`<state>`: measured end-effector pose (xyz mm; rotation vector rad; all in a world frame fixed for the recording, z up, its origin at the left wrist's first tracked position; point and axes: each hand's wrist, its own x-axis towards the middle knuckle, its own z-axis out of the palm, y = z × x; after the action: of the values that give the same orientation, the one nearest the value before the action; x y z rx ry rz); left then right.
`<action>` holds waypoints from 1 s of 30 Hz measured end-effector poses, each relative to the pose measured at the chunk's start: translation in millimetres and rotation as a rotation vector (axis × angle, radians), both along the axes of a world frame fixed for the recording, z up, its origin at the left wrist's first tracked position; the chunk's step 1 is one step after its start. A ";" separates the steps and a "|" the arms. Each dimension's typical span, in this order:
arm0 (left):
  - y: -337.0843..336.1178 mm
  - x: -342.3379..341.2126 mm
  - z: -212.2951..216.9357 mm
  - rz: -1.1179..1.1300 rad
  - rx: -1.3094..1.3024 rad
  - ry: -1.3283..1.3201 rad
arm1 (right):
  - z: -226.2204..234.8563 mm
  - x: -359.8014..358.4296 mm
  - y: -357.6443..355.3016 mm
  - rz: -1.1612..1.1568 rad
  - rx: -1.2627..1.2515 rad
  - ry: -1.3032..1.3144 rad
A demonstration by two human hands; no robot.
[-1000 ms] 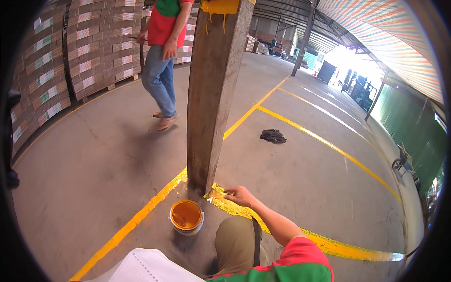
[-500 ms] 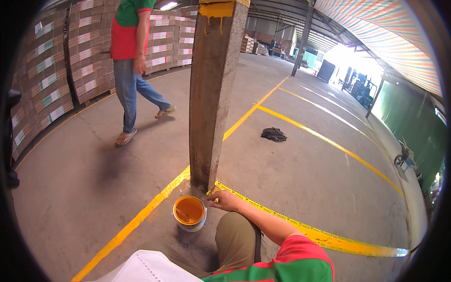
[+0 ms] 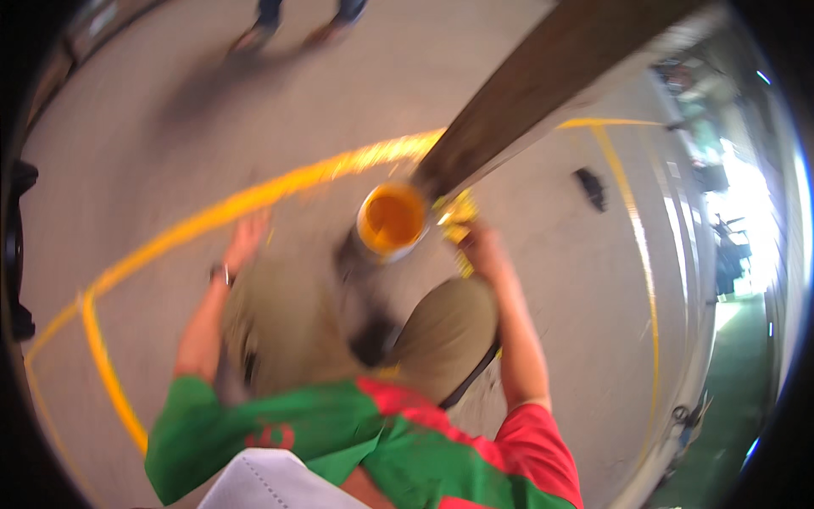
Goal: The person applies yellow masking tape around the base of a metal pillar, then uses a paintbrush to apply yellow paint to the pillar's surface. The person repeatedly dips the brush into a paint bucket and paints different sections of the pillar.
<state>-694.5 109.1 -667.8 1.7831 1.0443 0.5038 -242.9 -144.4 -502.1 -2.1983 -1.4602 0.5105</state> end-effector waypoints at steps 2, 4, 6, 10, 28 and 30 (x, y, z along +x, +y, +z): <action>14.4 -4.1 47.7 0.051 -0.534 -0.870 | 5.0 -4.7 -2.9 0.070 0.097 0.074; 14.9 -8.0 88.7 -0.052 -0.757 -1.230 | 10.4 -10.7 -3.2 0.080 0.090 0.059; 8.1 -9.6 120.9 -0.008 -0.733 -1.245 | 16.4 -15.5 1.7 0.057 0.067 0.053; 6.8 -4.6 146.2 0.039 -0.777 -1.303 | 30.7 -14.1 19.3 0.052 0.077 0.053; -82.7 -86.5 -167.0 0.104 0.506 1.123 | 24.8 -15.8 17.4 0.004 -0.118 0.016; -100.5 -91.1 -169.5 0.098 0.623 1.181 | 23.3 -15.3 17.8 0.005 -0.111 0.012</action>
<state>-785.6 8.6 -837.2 2.6693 1.9012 -0.3055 -258.2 -126.6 -478.7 -2.2730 -1.4640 0.6183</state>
